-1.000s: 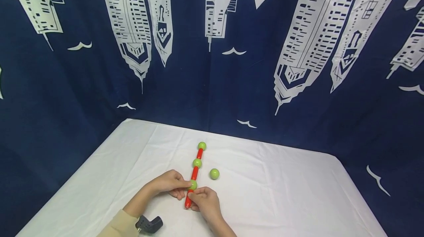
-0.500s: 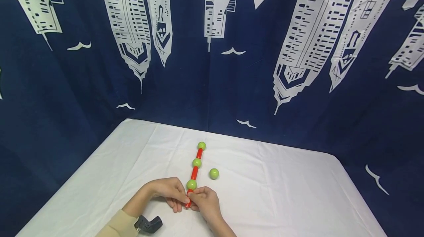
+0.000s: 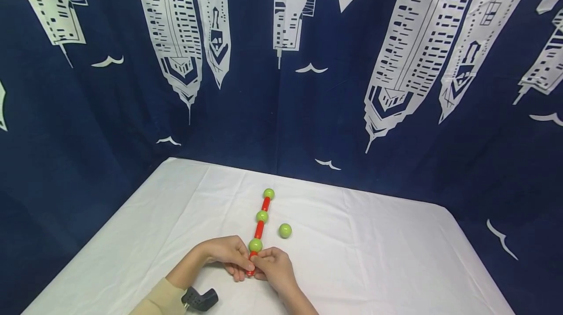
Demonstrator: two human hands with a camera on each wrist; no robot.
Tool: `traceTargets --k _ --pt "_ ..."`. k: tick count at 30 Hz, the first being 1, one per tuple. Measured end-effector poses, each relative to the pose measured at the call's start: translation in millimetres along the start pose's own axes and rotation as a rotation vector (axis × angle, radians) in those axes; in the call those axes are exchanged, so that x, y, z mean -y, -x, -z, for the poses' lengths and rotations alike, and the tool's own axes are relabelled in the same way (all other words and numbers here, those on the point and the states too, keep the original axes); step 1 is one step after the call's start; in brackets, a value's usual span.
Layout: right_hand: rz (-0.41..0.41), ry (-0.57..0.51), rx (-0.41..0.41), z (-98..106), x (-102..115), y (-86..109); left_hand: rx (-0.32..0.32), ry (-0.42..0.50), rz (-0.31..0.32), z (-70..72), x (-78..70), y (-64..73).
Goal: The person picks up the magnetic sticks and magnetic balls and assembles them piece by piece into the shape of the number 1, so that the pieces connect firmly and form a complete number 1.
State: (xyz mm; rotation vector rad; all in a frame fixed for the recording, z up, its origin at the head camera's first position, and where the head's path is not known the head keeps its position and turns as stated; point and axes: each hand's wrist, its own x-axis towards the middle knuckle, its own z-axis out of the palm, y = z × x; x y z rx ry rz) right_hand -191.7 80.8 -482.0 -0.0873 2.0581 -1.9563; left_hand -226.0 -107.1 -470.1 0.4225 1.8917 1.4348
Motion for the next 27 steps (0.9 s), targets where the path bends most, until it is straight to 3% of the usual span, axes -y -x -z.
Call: traceTargets --k 7,14,20,27 --pt "0.024 0.092 0.030 3.6 7.3 1.0 -0.047 0.021 -0.015 -4.3 0.8 0.2" --pt "0.095 0.223 0.030 15.7 15.5 -0.1 -0.189 0.075 -0.007 -15.9 6.4 3.0" --pt "0.194 0.277 -0.079 30.5 26.4 -5.5 -0.299 0.096 -0.017 -24.3 7.7 7.8" --pt "0.382 0.368 -0.261 49.6 28.9 -19.4 -0.329 0.116 -0.043 -28.8 9.9 8.7"
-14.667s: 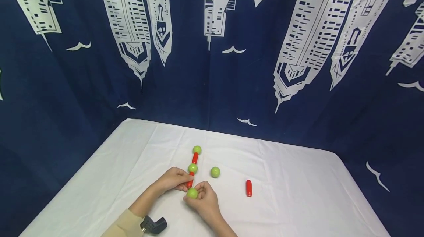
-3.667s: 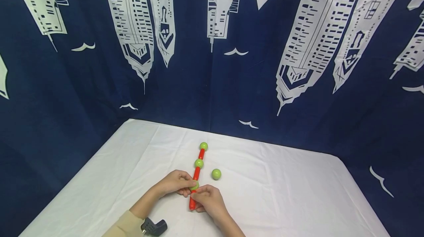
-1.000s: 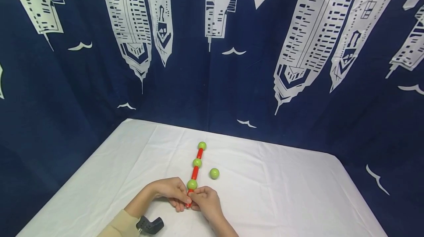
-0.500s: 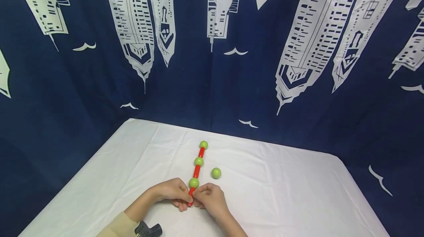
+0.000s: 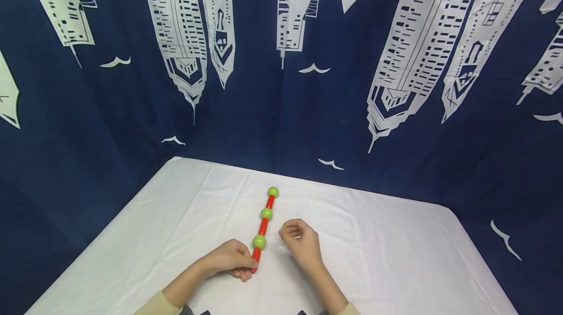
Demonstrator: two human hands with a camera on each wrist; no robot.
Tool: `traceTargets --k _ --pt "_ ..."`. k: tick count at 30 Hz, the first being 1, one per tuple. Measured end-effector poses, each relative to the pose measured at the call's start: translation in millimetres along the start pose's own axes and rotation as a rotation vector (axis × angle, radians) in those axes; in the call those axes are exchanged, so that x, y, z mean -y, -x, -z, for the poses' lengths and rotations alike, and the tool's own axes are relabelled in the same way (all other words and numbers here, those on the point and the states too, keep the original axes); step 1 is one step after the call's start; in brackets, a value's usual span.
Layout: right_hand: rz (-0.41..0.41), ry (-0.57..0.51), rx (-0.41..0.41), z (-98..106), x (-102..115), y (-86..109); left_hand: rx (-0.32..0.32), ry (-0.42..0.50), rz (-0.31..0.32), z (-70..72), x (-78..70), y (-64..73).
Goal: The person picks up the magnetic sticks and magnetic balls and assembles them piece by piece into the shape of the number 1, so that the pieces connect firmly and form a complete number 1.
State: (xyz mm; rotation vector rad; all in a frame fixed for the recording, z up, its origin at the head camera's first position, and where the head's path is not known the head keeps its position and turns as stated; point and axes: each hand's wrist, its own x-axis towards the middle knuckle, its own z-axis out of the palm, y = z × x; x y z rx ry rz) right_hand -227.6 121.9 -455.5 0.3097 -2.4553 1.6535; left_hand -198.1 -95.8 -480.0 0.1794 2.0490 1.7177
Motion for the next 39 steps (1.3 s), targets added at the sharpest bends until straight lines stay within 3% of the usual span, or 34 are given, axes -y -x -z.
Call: traceTargets --k 3,7,18,25,31,39 --pt "0.039 -0.004 -0.060 3.9 -8.9 -6.9 -0.003 -0.006 -0.006 -0.7 0.5 -0.4" --pt "0.016 0.000 -0.080 5.2 -22.7 -14.0 -0.003 -0.007 -0.003 -0.8 0.9 -0.1" --pt "-0.035 0.059 -0.039 -2.2 -43.9 -22.2 0.019 -0.001 -0.017 1.6 5.8 -0.9" --pt "0.000 0.178 0.005 -6.0 -54.9 -23.2 0.034 0.004 -0.032 2.5 4.4 -1.4" --pt "0.049 0.212 -0.015 -6.9 -58.8 -22.9 0.037 -0.006 -0.035 2.5 4.0 -2.7" --pt "0.028 0.204 -0.014 -7.2 -58.3 -21.6 0.043 0.003 -0.038 2.4 4.5 -1.7"
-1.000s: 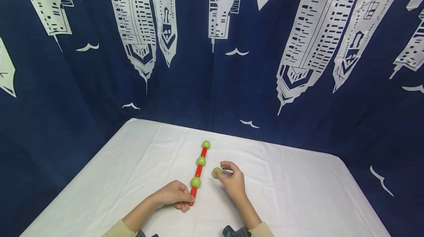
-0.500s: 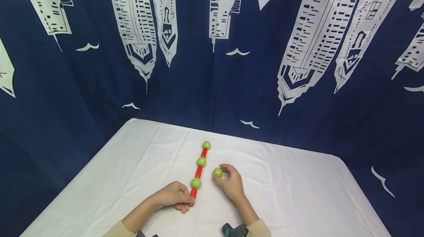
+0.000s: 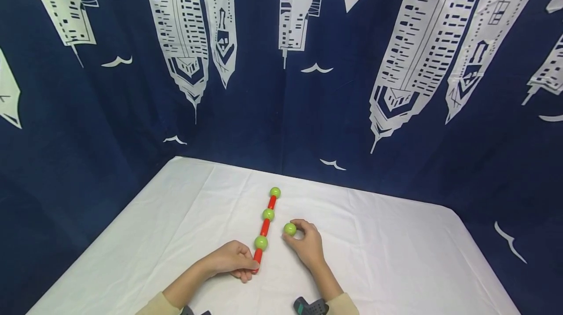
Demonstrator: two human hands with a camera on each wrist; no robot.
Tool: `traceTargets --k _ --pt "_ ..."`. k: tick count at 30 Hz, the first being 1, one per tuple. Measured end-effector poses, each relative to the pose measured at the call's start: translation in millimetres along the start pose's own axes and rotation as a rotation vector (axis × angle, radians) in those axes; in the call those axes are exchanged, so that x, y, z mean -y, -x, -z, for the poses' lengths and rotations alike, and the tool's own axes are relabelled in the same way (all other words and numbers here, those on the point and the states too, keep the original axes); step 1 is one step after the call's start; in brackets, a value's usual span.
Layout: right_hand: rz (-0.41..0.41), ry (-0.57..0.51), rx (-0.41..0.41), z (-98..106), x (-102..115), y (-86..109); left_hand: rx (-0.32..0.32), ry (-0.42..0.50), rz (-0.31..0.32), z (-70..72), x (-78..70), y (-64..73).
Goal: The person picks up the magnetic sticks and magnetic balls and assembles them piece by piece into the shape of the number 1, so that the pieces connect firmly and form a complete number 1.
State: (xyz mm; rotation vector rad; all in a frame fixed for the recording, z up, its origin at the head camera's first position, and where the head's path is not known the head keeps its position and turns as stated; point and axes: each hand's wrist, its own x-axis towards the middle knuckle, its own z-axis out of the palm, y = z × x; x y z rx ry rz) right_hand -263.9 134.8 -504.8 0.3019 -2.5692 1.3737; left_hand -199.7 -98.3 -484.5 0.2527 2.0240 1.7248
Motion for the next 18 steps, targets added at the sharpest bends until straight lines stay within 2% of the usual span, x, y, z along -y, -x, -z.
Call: traceTargets --k 7,18 --pt "-0.082 -0.102 0.007 3.3 5.8 0.8 -0.006 -0.002 -0.002 -0.6 -0.8 0.5" --pt "-0.121 -0.204 0.047 12.5 19.5 10.9 -0.011 -0.020 -0.004 -0.1 1.0 -0.4"
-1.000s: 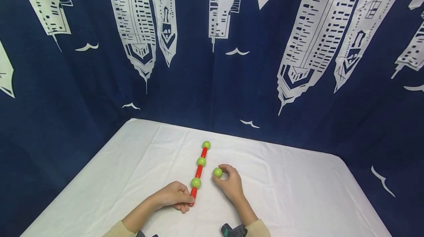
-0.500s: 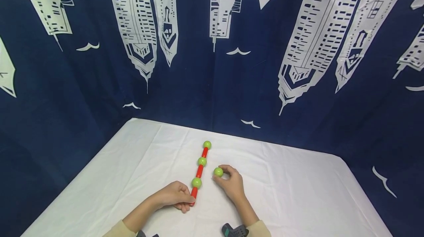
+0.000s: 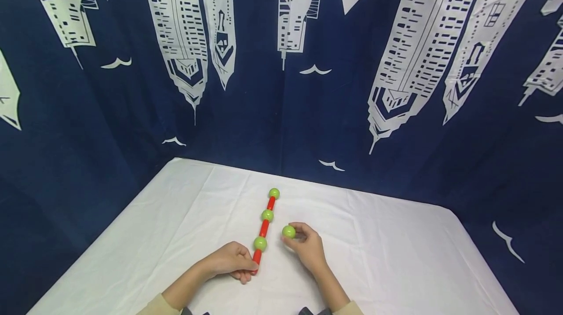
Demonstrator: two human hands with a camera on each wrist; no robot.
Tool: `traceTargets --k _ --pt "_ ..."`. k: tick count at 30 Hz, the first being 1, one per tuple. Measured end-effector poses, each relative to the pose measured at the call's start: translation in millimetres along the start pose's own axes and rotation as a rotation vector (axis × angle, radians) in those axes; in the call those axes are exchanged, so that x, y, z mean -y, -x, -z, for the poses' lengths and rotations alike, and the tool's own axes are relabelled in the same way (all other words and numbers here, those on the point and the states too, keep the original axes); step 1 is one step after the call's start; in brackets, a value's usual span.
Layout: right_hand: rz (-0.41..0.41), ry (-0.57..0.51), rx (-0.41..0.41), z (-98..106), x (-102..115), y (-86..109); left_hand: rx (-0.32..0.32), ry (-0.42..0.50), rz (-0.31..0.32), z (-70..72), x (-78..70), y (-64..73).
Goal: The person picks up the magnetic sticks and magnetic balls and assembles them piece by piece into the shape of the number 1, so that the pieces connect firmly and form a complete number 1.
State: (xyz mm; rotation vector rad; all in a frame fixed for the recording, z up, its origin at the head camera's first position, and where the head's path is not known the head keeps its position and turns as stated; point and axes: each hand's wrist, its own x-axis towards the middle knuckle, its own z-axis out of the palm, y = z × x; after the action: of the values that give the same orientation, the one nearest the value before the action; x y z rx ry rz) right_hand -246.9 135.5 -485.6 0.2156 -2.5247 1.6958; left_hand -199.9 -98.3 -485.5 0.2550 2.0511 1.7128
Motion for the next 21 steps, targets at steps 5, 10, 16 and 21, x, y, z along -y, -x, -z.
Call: traceTargets --k 5,10,16,21 --pt "-0.021 -0.057 0.061 -0.1 8.5 12.2 -0.002 -0.012 -0.003 -0.7 1.2 -0.9" --pt "-0.008 -0.051 0.131 -6.2 15.3 23.3 0.004 -0.006 -0.011 1.3 0.1 -1.9" --pt "-0.020 -0.057 0.206 -13.0 20.8 35.7 0.008 -0.003 -0.012 1.7 -1.7 -1.4" --pt "-0.049 -0.099 0.251 -15.1 21.1 45.2 0.007 -0.010 -0.009 -0.4 -1.5 0.9"
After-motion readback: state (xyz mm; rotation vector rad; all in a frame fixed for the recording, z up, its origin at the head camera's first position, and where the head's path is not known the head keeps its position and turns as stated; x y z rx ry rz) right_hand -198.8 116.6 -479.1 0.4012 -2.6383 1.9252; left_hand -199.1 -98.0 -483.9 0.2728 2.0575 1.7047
